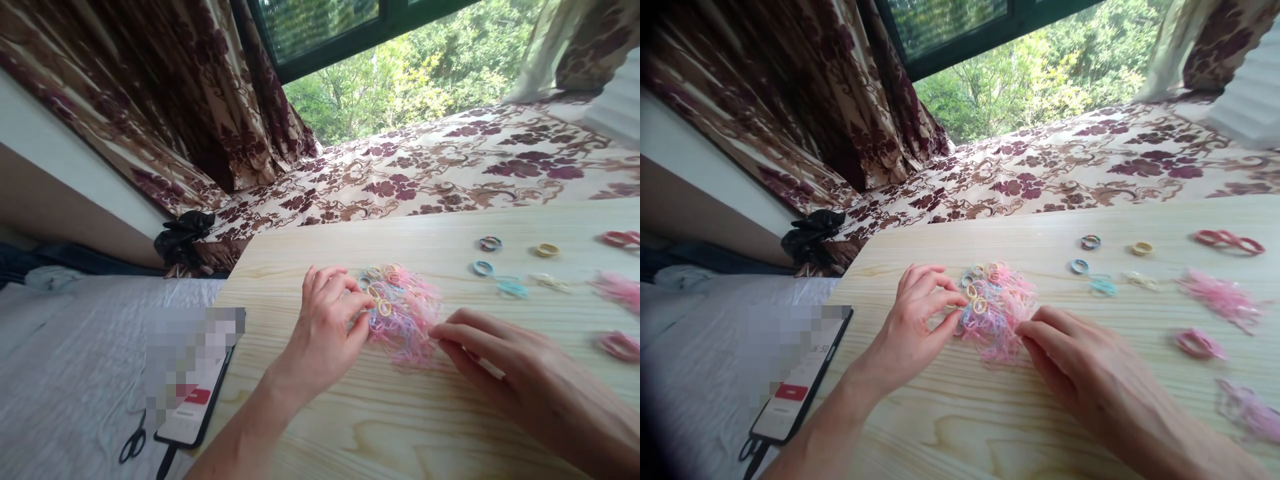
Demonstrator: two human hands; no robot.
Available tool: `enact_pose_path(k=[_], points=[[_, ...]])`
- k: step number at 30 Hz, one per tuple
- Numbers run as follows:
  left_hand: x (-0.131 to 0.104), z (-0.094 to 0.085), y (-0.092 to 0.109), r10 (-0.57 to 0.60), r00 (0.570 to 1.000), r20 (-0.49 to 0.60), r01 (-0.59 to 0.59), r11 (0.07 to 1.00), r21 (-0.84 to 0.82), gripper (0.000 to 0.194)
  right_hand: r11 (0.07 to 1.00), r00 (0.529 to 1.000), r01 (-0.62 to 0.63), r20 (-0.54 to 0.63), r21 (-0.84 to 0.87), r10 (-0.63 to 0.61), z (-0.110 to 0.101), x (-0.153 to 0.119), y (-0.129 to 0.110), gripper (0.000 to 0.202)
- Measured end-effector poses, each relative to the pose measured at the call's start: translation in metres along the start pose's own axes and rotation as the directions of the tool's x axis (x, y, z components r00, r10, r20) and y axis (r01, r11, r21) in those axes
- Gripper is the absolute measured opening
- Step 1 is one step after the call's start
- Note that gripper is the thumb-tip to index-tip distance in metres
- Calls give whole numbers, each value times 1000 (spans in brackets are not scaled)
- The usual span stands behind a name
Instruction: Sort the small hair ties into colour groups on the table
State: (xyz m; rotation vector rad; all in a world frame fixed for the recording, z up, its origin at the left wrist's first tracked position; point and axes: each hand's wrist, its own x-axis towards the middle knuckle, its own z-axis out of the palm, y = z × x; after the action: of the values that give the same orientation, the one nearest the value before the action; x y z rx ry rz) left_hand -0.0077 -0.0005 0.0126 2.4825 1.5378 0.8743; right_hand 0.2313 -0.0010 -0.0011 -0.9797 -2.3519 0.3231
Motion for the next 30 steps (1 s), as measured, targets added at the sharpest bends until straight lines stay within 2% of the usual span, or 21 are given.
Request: enact_pose_path(k=[11, 30], points=[[-2, 2, 3, -39, 997, 66, 37, 999, 20, 5, 998, 998, 55, -40, -34, -57, 1, -2, 2, 23], [-4, 6, 1, -55, 996, 65, 50, 996, 79, 10, 997, 999, 40, -2, -68, -40, 1, -4, 3, 24]])
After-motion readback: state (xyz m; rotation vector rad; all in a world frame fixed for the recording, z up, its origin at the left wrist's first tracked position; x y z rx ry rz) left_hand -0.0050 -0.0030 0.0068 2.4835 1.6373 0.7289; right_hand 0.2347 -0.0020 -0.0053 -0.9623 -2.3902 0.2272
